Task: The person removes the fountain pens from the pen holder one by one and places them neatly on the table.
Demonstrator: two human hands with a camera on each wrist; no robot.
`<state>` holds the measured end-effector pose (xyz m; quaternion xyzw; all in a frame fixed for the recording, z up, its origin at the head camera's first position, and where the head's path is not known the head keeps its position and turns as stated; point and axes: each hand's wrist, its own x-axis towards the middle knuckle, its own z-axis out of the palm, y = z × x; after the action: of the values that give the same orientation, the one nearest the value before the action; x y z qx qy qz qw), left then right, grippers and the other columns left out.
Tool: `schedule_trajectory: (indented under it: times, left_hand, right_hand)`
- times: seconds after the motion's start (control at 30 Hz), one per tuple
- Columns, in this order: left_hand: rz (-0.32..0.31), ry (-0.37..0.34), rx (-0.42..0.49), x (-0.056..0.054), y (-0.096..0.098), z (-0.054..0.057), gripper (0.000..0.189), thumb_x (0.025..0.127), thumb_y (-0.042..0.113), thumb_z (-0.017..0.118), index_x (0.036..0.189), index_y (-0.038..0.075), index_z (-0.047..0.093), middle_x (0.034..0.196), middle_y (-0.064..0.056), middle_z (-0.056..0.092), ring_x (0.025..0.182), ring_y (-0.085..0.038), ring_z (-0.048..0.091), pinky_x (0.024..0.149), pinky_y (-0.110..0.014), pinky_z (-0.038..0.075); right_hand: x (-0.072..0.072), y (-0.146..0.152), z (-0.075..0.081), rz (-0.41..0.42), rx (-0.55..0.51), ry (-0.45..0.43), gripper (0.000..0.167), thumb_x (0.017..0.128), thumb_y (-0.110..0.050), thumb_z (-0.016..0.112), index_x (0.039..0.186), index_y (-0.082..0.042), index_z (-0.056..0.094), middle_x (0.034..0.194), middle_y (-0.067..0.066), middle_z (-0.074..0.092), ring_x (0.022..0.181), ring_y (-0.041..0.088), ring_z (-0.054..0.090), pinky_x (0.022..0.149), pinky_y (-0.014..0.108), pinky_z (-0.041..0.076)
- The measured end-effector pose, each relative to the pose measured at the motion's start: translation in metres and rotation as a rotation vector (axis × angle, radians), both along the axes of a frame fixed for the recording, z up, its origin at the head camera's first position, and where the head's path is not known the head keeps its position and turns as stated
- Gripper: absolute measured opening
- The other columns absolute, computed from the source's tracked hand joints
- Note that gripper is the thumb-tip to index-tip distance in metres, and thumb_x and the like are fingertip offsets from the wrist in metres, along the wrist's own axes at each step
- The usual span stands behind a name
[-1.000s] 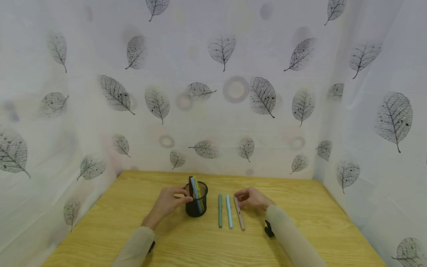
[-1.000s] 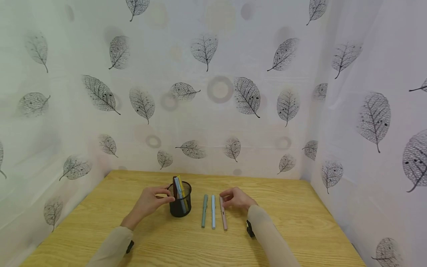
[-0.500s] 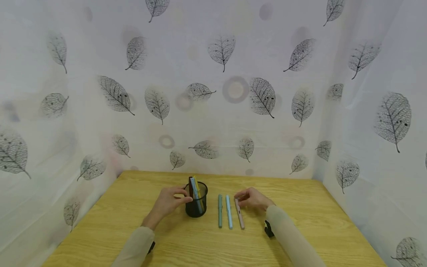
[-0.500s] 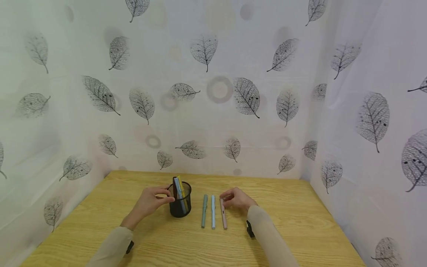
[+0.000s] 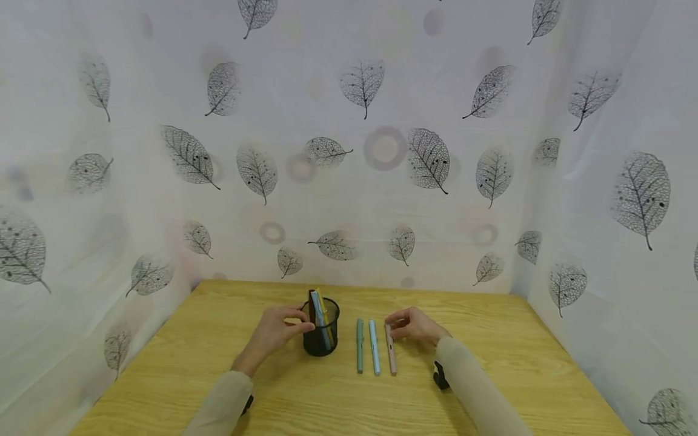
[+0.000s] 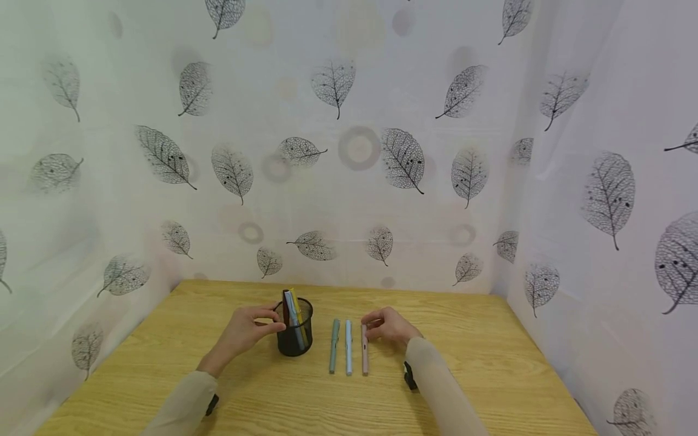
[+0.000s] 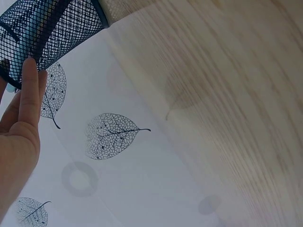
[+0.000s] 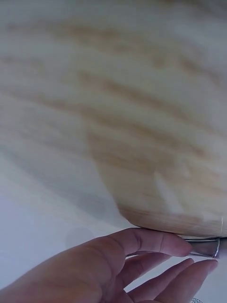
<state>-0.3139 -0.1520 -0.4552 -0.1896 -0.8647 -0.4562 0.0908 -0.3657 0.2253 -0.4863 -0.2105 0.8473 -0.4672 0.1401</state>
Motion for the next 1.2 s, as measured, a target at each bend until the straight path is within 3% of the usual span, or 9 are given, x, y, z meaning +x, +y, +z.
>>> schedule_trajectory:
  times: [0.13,0.3,0.53,0.83,1.03,1.2]
  left_hand:
    - [-0.004,0.001,-0.002,0.000,0.000,0.000,0.016,0.080,0.039,0.079,0.082,0.024,0.075,0.132,-0.020,0.062,0.108,-0.036,0.067,0.072,-0.026,0.061]
    - [-0.016,-0.008,-0.004,0.001,-0.001,0.001,0.015,0.080,0.038,0.079,0.080,0.024,0.075,0.132,-0.020,0.061,0.114,-0.037,0.065,0.073,-0.025,0.061]
    - [-0.011,-0.010,-0.006,0.001,-0.002,0.001,0.015,0.080,0.038,0.079,0.081,0.024,0.075,0.133,-0.021,0.061,0.109,-0.036,0.067,0.072,-0.025,0.061]
    - [-0.025,0.013,-0.010,-0.001,0.001,0.000,0.015,0.081,0.039,0.078,0.082,0.024,0.075,0.131,-0.021,0.062,0.117,-0.038,0.063,0.072,-0.025,0.061]
    - [-0.022,0.014,-0.019,-0.002,0.002,0.000,0.016,0.080,0.040,0.078,0.082,0.024,0.075,0.131,-0.019,0.062,0.117,-0.037,0.063,0.073,-0.025,0.061]
    - [-0.005,0.013,-0.024,-0.001,-0.001,-0.001,0.015,0.080,0.039,0.079,0.082,0.024,0.075,0.132,-0.018,0.062,0.117,-0.037,0.062,0.073,-0.024,0.061]
  right_hand:
    - [-0.001,0.001,-0.001,-0.001,-0.050,-0.022,0.042,0.091,-0.003,0.068,0.131,0.006,0.058,0.126,0.023,0.064,0.108,0.028,0.065,0.084,0.035,0.059]
    - [-0.002,0.003,-0.004,-0.015,-0.090,-0.028,0.043,0.093,-0.005,0.066,0.133,0.008,0.055,0.126,0.025,0.063,0.106,0.027,0.067,0.081,0.035,0.060]
    - [-0.001,-0.001,-0.001,-0.060,-0.114,-0.031,0.047,0.093,-0.013,0.067,0.135,0.005,0.054,0.130,0.024,0.060,0.104,0.024,0.065,0.085,0.036,0.059]
    - [0.000,-0.013,0.004,-0.071,-0.191,0.000,0.048,0.092,-0.011,0.068,0.134,0.007,0.054,0.132,0.029,0.057,0.107,0.021,0.064,0.088,0.036,0.059]
    - [0.002,-0.024,0.007,-0.085,-0.189,0.010,0.047,0.093,-0.017,0.069,0.133,0.004,0.057,0.131,0.025,0.060,0.109,0.022,0.064,0.088,0.035,0.058]
    - [0.001,-0.038,0.012,-0.052,-0.204,0.007,0.047,0.093,-0.018,0.069,0.132,0.004,0.057,0.131,0.027,0.059,0.110,0.025,0.066,0.091,0.040,0.058]
